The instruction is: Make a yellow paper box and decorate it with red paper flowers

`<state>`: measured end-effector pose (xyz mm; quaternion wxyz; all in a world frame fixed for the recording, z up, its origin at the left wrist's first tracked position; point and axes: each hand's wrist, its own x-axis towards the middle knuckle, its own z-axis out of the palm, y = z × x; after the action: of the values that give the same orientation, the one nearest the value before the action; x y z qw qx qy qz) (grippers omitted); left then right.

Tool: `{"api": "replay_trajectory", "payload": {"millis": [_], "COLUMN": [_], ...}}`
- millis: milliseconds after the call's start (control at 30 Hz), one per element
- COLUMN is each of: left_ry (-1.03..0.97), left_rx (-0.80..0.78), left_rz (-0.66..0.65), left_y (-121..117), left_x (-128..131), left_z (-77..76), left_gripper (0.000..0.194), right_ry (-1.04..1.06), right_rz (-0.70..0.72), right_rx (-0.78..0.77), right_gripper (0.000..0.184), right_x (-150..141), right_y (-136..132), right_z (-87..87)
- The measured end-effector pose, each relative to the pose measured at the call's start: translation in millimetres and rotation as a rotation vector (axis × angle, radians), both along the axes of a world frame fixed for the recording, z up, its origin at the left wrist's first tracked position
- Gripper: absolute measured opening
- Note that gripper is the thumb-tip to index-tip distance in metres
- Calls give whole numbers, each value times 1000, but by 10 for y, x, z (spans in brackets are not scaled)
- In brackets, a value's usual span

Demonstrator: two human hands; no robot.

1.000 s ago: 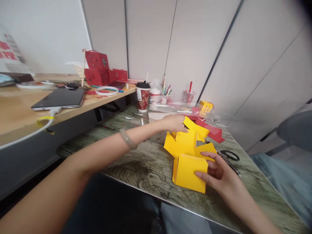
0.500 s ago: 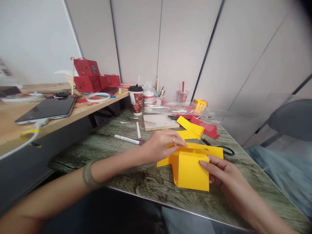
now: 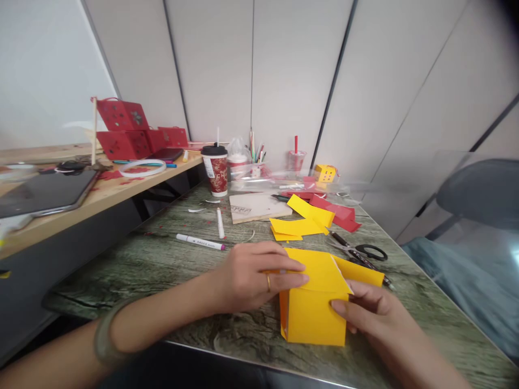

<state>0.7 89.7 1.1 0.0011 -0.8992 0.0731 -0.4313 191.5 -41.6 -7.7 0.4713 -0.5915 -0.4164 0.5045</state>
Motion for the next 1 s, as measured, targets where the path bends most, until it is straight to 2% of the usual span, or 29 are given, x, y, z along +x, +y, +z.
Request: {"api": "replay_trajectory", "payload": {"millis": [233, 467, 800, 1000], "left_ry": [8, 22, 7, 5], "left_rx": [125, 147, 153, 164], "left_rz": [43, 39, 77, 57], "left_y": [8, 26, 9, 7], "left_x": [-13, -30, -21, -27], "left_z": [-4, -43, 14, 9], "left_gripper": [18, 20, 17, 18], "right_ry": [35, 64, 74, 56], "right_rz": [5, 7, -26, -39], "right_rx": [-8, -9, -25, -22], "right_gripper": [35, 30, 29, 29], "right_x": [-21, -26, -40, -32], "right_y": [1, -15, -21, -18], "right_z": [38, 45, 64, 36]}}
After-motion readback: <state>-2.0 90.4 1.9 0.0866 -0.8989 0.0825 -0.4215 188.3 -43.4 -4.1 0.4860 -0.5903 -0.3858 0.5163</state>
